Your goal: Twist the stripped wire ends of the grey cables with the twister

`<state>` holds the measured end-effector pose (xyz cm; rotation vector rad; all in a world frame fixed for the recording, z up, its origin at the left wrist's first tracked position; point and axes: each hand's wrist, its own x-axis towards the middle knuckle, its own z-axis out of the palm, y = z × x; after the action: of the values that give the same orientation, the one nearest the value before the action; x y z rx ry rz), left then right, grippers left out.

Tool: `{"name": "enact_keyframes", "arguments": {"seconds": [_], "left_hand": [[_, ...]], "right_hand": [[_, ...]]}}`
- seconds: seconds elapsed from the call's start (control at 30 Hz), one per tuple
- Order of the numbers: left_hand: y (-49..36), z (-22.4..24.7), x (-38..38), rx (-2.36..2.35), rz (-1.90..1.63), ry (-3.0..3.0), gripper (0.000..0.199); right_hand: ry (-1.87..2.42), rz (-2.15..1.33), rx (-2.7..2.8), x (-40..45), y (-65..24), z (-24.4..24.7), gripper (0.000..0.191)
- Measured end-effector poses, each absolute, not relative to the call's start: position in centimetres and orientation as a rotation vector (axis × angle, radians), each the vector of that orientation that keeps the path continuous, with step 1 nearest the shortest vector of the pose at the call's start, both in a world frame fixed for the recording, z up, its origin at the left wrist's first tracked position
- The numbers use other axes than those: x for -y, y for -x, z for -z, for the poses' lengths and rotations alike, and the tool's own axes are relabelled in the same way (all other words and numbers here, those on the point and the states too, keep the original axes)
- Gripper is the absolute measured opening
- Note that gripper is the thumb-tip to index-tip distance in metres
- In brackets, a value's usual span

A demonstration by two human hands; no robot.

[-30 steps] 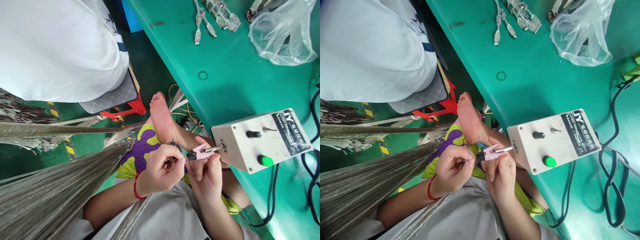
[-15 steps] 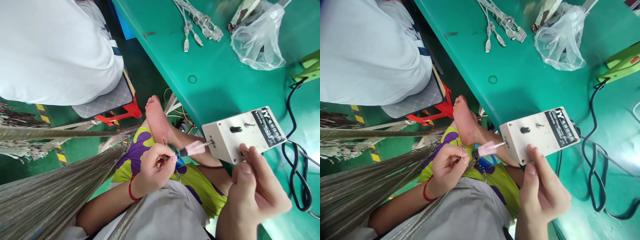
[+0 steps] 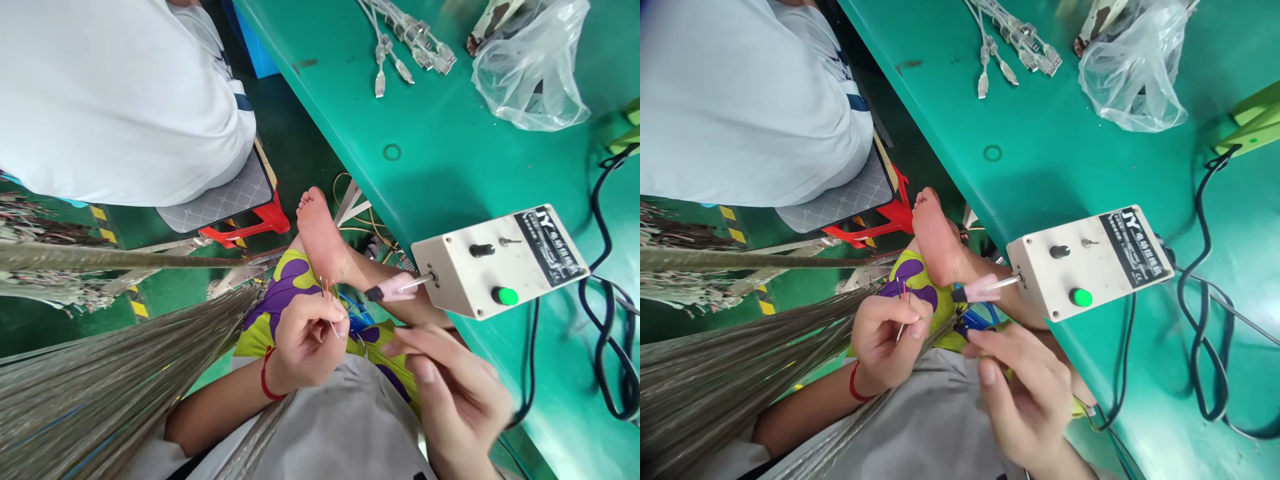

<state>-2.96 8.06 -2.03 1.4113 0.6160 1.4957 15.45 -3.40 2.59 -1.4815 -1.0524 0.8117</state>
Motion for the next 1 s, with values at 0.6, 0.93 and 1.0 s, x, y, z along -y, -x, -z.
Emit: {"name": "enact_keyframes", "arguments": {"seconds": [0.6,0.93,1.0], "left_hand": [[3.2,2.3,-7.3,-0.631,-1.401,-1.622,0.023],[3.1,2.4,-8.2,-0.655,-1.402,-1.572,0.02],[3.0,2.4,-8.4,-0.658,-1.399,-1.553,0.019]], "right_hand": [[1.328,-1.069,0.795,-1.2,-11.1,-2.3,0.004],[1.322,-0.91,0.569,-3.0,-11.0,-0.1,0.052],[1.298,-0.942,0.507,-3.3,-11.1,-0.1,0.048]]}}
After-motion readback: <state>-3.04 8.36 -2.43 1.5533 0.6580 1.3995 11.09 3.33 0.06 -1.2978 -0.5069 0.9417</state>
